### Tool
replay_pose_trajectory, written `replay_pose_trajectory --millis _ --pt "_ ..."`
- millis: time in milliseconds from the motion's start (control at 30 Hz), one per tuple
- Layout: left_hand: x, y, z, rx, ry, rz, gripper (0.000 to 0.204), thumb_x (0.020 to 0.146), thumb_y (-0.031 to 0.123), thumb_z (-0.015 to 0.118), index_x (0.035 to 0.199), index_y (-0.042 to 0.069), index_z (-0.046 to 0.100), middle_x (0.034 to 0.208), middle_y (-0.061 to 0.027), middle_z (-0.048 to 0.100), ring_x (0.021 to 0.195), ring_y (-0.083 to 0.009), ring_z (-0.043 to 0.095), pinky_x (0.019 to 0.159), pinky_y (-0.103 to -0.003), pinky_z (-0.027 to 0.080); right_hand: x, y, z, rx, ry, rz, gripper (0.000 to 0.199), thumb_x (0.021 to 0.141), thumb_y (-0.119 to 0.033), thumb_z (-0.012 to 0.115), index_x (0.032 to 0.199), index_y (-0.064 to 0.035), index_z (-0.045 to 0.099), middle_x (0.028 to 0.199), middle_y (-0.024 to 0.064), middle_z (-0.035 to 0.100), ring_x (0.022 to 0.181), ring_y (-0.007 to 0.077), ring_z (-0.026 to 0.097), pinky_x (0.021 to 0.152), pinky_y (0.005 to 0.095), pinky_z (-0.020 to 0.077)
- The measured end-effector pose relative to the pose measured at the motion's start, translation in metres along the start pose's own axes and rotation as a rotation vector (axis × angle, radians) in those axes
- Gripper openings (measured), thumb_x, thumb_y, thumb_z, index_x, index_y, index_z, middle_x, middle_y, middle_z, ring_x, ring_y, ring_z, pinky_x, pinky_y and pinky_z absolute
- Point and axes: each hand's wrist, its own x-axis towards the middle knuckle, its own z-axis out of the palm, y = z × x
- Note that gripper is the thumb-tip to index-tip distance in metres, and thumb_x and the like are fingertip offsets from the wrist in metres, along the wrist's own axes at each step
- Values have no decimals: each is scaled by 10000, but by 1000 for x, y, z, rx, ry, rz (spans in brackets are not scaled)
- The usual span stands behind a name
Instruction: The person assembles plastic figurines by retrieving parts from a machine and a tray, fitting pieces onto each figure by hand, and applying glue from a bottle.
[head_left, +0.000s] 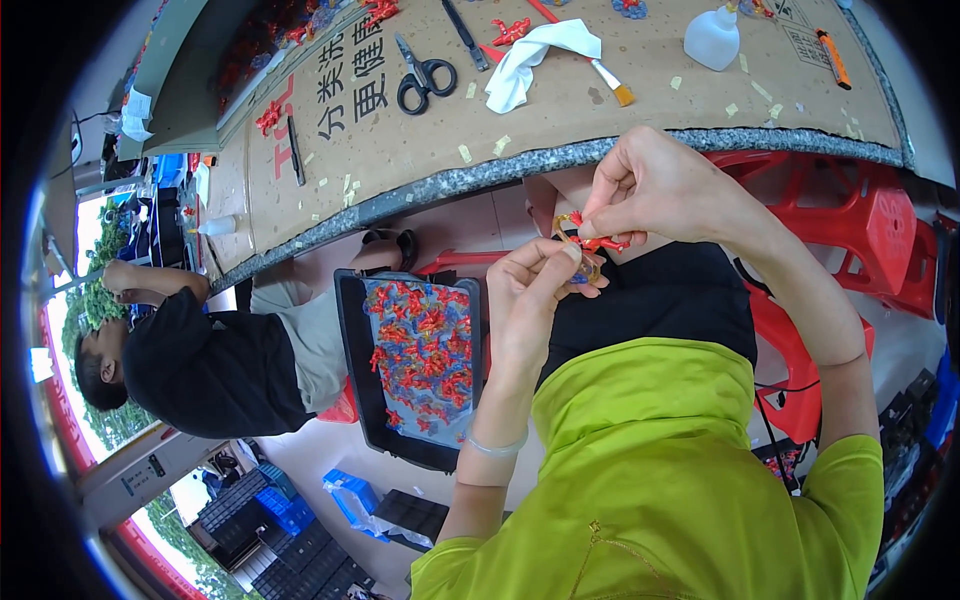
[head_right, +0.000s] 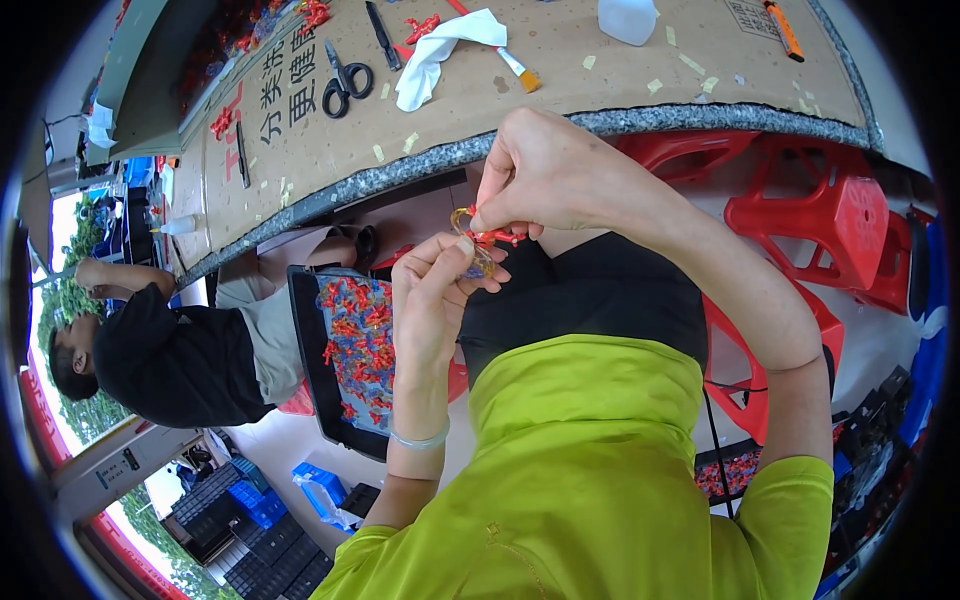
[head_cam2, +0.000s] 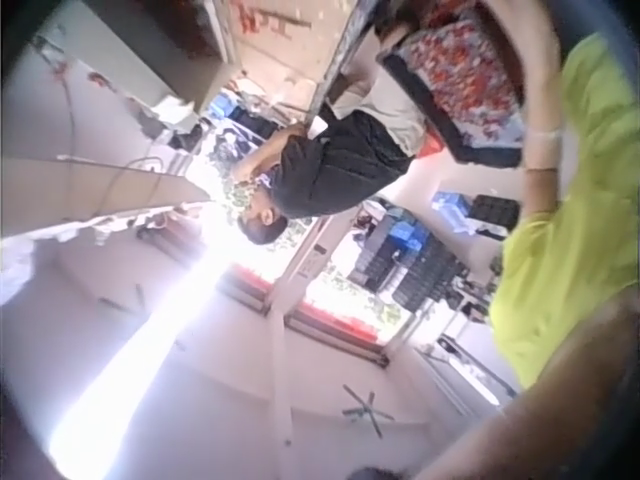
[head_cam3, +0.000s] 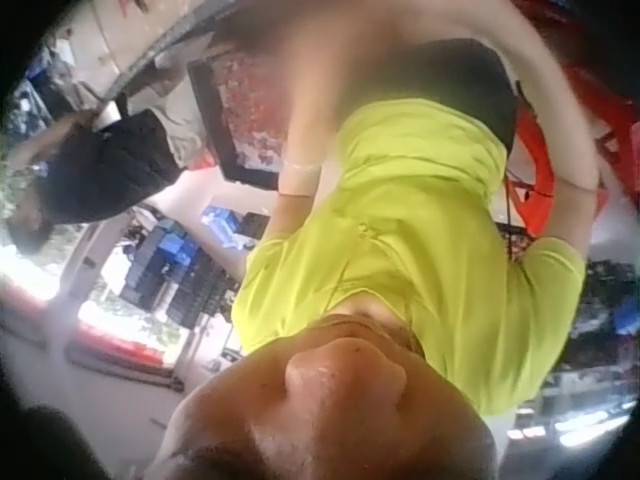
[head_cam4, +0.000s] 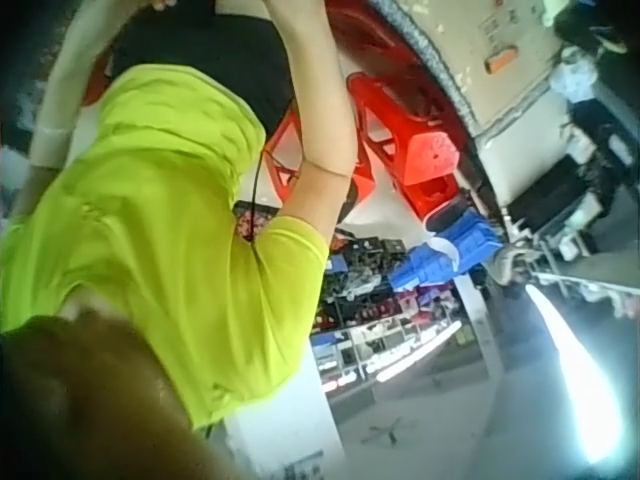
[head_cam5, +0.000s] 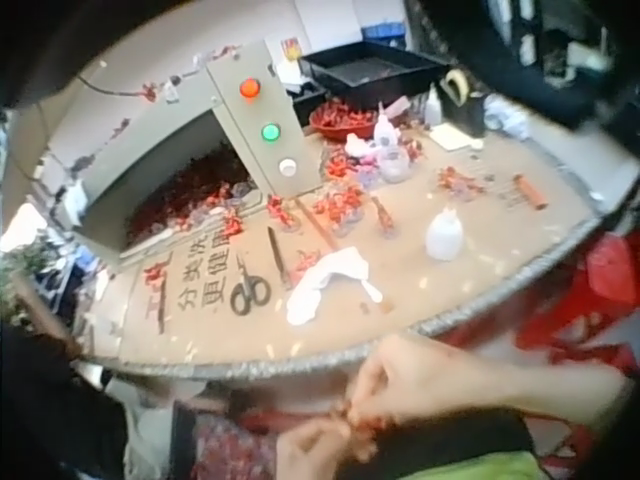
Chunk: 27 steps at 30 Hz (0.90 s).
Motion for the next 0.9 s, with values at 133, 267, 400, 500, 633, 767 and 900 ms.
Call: replay_pose_trajectory --millis 133,267,400,500,633,767,900 --pt "1 0 0 -76 -31 -12 220 924 127 533 862 -67 618 853 -192 667 685 -222 658 642 -290 527 0 2 -5 -40 -46 -67 151 732 -62 734 817 60 703 664 60 662 570 63 592 519 199 460" --pt "1 -1 1 -45 -20 13 218 922 126 534 855 -64 617 847 -196 665 680 -220 656 640 -291 527 0 0 -5 -67 -63 -46 152 728 -57 738 821 58 703 681 63 669 604 67 608 545 203 473" --pt "0 1 4 -36 -13 13 217 920 125 535 851 -65 616 843 -197 665 678 -221 655 633 -288 523 -1 1 -6 -78 -49 -45 145 726 -53 740 812 57 702 682 64 671 611 68 614 552 207 480" --pt "0 2 3 -37 -17 14 215 919 121 533 848 -65 615 837 -195 665 675 -220 654 627 -284 519 -1 1 -6 -73 -50 -45 143 725 -53 741 808 57 701 680 63 670 609 68 614 553 207 479" --pt "-2 3 4 -31 -7 8 208 915 112 533 840 -64 614 832 -195 664 664 -216 649 618 -279 513 0 3 -5 -64 -59 -60 141 718 -48 743 799 58 698 673 65 668 605 71 614 553 208 479" --pt "-2 2 4 -40 2 -10 195 908 101 541 829 -61 615 827 -195 664 654 -209 644 614 -276 509 -1 3 -3 -79 -53 -81 123 713 -30 729 776 67 686 664 74 665 593 79 616 543 211 482" --pt "-4 2 7 -46 15 -13 186 906 90 542 825 -61 616 819 -194 664 651 -205 642 615 -276 509 -1 3 0 -47 -44 -64 103 700 -4 708 743 80 668 649 87 658 577 88 616 530 218 487"
